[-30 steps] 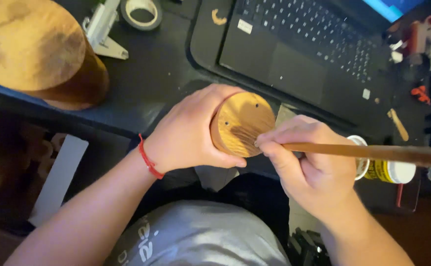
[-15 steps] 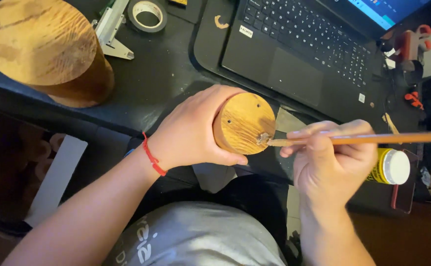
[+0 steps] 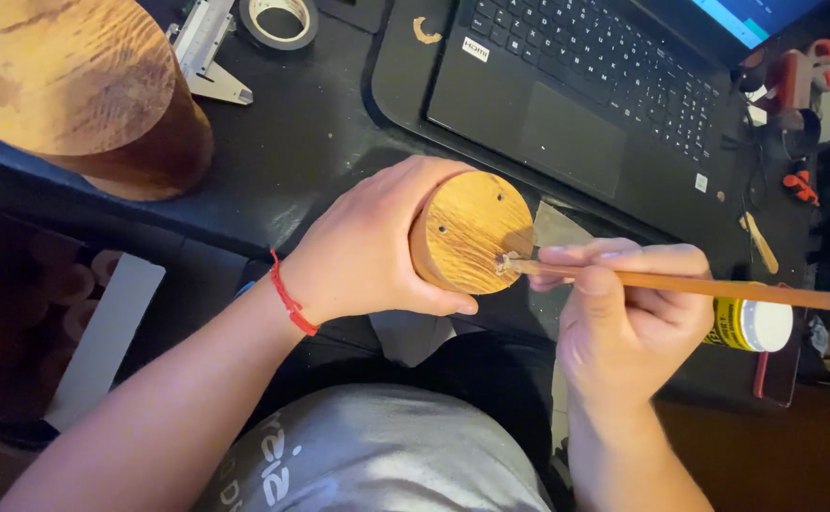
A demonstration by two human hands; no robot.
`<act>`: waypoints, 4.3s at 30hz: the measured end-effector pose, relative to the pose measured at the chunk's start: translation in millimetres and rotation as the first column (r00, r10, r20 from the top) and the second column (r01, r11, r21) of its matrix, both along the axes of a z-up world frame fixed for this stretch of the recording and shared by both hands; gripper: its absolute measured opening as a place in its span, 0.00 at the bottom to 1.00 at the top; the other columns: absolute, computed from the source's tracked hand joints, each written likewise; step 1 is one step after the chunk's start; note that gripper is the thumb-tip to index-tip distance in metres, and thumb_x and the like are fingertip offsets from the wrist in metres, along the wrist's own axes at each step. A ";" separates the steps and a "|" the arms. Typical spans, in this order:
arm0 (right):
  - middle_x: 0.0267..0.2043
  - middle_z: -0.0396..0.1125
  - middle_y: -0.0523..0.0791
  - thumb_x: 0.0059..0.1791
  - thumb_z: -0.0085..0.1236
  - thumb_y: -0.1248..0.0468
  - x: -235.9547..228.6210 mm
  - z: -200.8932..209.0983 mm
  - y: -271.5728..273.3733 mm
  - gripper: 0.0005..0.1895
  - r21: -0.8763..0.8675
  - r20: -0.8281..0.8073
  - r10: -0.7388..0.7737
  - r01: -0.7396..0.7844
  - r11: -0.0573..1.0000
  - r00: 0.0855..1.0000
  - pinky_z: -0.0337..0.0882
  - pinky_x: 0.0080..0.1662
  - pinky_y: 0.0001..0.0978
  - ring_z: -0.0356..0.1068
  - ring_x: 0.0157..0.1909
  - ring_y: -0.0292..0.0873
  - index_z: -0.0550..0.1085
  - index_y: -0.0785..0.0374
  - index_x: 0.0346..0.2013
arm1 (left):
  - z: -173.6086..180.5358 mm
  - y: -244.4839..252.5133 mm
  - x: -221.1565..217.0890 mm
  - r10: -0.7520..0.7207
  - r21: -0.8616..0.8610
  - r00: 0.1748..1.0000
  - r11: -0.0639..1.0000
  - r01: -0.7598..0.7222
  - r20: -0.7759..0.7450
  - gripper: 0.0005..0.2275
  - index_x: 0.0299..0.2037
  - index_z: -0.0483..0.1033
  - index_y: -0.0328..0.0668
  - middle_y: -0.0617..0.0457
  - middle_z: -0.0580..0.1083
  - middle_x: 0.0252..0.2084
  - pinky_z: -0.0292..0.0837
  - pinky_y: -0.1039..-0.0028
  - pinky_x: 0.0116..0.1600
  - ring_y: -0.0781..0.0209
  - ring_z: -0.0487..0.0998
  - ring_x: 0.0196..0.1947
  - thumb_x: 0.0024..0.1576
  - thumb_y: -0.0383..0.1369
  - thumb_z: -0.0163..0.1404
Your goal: The person holds a cylindrical wooden object and uses a small brush to apply a brown paste into small holes on its flat top surface. The paste is taken from a small white cup on the table. The person repeatedly dips the brush and carefully fills the holes.
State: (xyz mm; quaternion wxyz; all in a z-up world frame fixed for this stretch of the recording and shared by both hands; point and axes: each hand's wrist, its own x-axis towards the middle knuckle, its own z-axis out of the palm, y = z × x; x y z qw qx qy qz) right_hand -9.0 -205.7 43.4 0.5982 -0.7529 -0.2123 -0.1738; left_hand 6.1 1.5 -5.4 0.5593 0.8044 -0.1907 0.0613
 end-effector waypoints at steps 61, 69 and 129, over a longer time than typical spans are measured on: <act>0.29 0.68 0.53 0.56 0.47 0.60 7.4 10.0 12.0 0.10 -0.187 -0.042 0.034 -0.042 0.981 0.999 0.69 0.26 0.22 0.68 0.22 0.39 0.58 0.62 0.39 | 5.3 5.7 2.2 0.001 -0.016 0.997 1.000 0.001 0.076 0.38 0.53 0.67 0.46 0.53 0.75 0.50 0.69 0.66 0.52 0.54 0.77 0.48 0.30 0.43 0.72; 0.30 0.69 0.52 0.56 0.45 0.69 6.3 31.5 17.3 0.06 -0.342 -0.059 0.087 -0.102 0.934 0.994 0.76 0.35 0.28 0.74 0.29 0.44 0.60 0.66 0.36 | 11.5 3.1 -4.2 0.013 0.025 1.000 1.000 -0.013 -0.018 0.38 0.55 0.67 0.47 0.54 0.74 0.53 0.69 0.65 0.52 0.54 0.76 0.50 0.32 0.43 0.70; 0.42 0.73 0.57 0.46 0.57 0.78 -40.0 -14.3 -18.6 0.05 -0.274 0.204 0.002 0.055 0.960 0.979 0.80 0.52 0.36 0.78 0.44 0.51 0.75 0.69 0.33 | 7.6 -2.6 -4.2 0.023 0.014 1.000 1.000 -0.023 -0.013 0.39 0.55 0.67 0.45 0.53 0.74 0.54 0.69 0.66 0.55 0.55 0.76 0.51 0.31 0.43 0.71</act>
